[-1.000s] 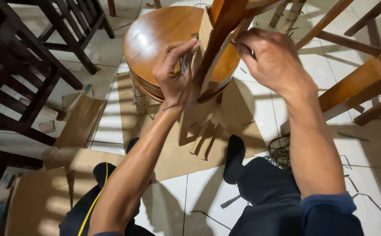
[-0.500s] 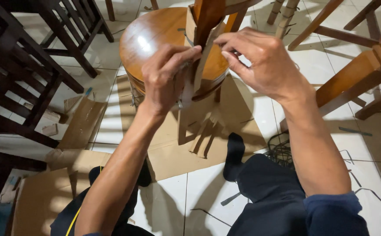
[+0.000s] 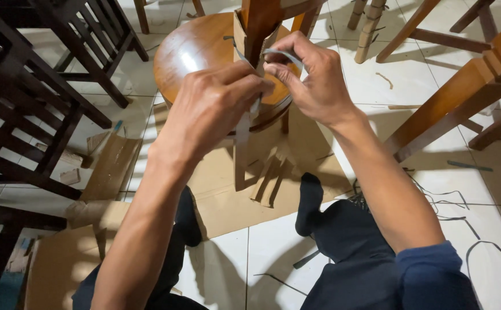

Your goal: Wrapping wooden chair legs with cardboard and securing them with plastic ties

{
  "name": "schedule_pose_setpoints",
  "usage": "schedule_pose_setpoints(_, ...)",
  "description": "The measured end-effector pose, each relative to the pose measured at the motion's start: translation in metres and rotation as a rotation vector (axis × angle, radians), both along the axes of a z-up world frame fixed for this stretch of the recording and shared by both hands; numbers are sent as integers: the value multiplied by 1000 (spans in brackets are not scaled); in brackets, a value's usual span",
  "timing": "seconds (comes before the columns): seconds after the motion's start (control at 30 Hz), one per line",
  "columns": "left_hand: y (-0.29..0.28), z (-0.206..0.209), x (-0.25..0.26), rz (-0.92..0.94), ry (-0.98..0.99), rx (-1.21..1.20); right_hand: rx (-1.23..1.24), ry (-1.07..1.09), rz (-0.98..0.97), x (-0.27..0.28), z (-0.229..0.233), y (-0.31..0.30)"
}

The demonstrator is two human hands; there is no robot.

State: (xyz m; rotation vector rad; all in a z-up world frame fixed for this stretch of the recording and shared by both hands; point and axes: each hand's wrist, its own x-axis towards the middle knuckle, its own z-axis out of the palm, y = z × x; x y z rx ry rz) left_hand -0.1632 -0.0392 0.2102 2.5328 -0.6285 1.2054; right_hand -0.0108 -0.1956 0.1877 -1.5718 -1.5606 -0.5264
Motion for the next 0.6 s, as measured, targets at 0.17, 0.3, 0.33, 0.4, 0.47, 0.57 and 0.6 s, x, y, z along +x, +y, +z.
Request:
schedule_pose_setpoints(0.17,-8,0,2,3,9,54,91,114,33,-7,-5,10)
schedule_pose_setpoints(0.3,-16,2,8,2,-84,22,84,72,97,-6,-6,11)
schedule_pose_setpoints(0.33,-18,2,9,-2,-100,-25,78,72,110,-5,-7,12)
schedule_pose_setpoints(0.4,-20,3,12,-6,-114,-72,71,74,124,-6,-5,11)
schedule_pose_setpoints(0.47,-21,4,13,-28,-154,-94,32,68,145,-11,1,7)
schedule_pose_setpoints(0.57,-13,10,21,-243,-103,-221,-23,138,135,7,-13,7)
schedule_pose_setpoints(0.6,-6,8,23,-242,-100,-221,-22,141,135,6,-9,6)
